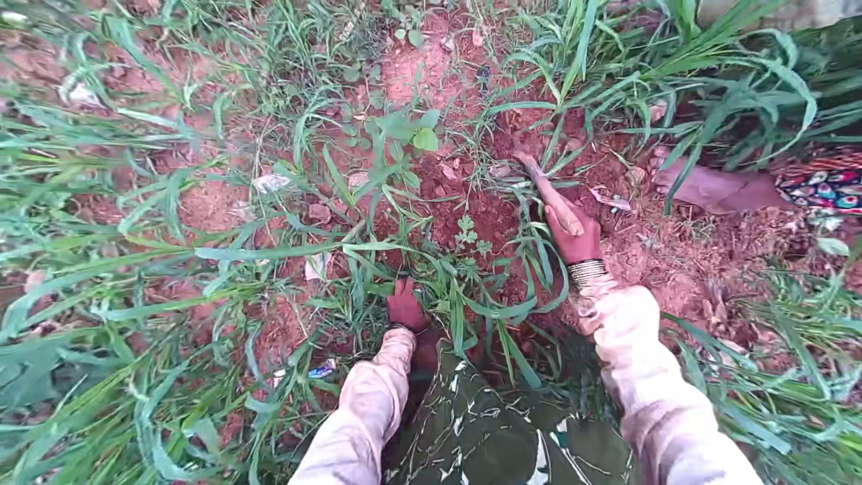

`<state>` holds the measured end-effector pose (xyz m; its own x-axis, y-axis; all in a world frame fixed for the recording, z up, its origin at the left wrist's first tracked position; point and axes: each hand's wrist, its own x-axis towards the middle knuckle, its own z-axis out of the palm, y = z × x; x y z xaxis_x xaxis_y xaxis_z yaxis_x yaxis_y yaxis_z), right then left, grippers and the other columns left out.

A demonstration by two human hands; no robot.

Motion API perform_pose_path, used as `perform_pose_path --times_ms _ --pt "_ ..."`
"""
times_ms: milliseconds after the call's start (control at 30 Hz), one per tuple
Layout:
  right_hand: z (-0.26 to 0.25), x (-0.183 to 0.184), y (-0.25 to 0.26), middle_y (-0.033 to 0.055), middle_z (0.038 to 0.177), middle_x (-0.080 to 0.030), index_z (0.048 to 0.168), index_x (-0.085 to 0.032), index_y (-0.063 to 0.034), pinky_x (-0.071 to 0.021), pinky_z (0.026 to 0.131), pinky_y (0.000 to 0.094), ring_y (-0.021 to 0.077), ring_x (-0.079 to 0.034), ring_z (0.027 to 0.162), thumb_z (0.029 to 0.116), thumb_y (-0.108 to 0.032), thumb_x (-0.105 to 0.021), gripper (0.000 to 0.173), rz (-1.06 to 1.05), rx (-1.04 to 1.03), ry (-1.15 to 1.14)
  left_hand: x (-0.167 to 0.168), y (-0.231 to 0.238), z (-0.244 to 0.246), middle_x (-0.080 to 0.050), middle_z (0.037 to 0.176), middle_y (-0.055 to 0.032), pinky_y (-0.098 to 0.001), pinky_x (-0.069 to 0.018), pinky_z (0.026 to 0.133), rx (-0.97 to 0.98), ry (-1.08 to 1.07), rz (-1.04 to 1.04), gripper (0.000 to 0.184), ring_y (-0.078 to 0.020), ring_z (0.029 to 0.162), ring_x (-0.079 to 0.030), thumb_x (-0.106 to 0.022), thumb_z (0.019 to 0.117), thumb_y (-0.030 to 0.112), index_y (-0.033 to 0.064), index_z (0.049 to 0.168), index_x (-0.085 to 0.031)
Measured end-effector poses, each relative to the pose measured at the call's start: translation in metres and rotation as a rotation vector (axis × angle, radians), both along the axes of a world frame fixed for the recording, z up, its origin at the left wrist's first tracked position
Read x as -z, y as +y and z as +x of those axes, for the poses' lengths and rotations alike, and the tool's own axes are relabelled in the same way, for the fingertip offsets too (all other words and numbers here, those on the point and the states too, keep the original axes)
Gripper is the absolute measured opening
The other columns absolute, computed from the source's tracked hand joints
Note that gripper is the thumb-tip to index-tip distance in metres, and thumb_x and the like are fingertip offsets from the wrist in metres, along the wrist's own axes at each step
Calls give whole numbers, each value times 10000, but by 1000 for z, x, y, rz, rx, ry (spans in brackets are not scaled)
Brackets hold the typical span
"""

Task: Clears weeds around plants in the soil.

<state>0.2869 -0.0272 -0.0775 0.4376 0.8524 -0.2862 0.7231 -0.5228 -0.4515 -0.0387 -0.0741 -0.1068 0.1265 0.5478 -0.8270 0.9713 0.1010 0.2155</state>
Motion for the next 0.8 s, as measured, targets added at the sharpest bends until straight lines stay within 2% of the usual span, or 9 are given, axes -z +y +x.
perform_pose_path --times_ms 67,133,233,367,433,533,600,700,800 --pt "7 7 -22 298 1138 -718 1295 -665 51 -500 960 648 463 -700 1072 1006 -344 -608 493 54 -1 11 2 0 -1 -434 1568 -270 -665 -290 1142 -2 -15 -17 623 -464 1498 -324 -825 816 171 -90 1340 -611" --pt "5 11 17 308 1121 -716 1275 -681 35 -489 937 679 497 -690 1058 1016 -332 -609 455 23 -38 -10 3 -3 -1 -439 1563 -274 -670 -291 1136 -14 -28 -2 615 -466 1501 -320 -820 810 149 -97 1334 -612" --pt "-1 17 76 301 1155 -703 1306 -669 -11 -464 945 705 510 -664 1098 1029 -414 -591 495 -68 -56 14 4 -7 -3 -475 1525 -295 -679 -318 1106 -26 -32 92 572 -485 1470 -363 -801 811 111 -107 1309 -627" --pt "42 -3 27 318 1126 -705 1260 -686 32 -463 944 712 513 -674 1069 1004 -355 -653 465 -29 -94 25 3 -9 -3 -498 1502 -302 -686 -337 1085 -15 -49 139 541 -493 1448 -393 -814 794 100 -118 1262 -651" --pt "69 -1 -3 315 1143 -700 1241 -687 56 -466 992 662 471 -674 1094 993 -322 -660 453 -43 -110 50 4 -8 -1 -478 1529 -281 -682 -326 1100 2 -42 93 539 -477 1465 -373 -815 799 123 -101 1263 -658" --pt "43 7 51 324 1094 -706 1197 -703 57 -477 943 684 496 -683 1045 1013 -355 -637 456 -52 -230 56 8 -9 0 -481 1535 -262 -672 -339 1098 13 -30 100 539 -464 1469 -375 -819 799 132 -80 1271 -664" --pt "15 14 98 344 1147 -686 1217 -692 57 -440 975 713 539 -648 1109 1024 -400 -603 503 -90 -308 80 7 -11 -2 -504 1511 -265 -672 -352 1081 17 -16 132 518 -461 1455 -395 -808 798 115 -83 1256 -671" --pt "59 9 87 346 1124 -692 1180 -702 80 -447 982 689 525 -662 1092 991 -370 -654 491 -6 -327 86 5 -11 0 -493 1493 -326 -705 -327 1079 -10 -68 167 533 -514 1451 -379 -826 771 77 -146 1224 -656" --pt "133 -13 42 312 1180 -688 1292 -664 30 -456 1017 635 462 -662 1120 1005 -335 -643 464 -105 -368 31 2 -9 -1 -516 1471 -323 -707 -337 1066 -15 -85 158 529 -516 1434 -398 -824 765 74 -129 1226 -663"
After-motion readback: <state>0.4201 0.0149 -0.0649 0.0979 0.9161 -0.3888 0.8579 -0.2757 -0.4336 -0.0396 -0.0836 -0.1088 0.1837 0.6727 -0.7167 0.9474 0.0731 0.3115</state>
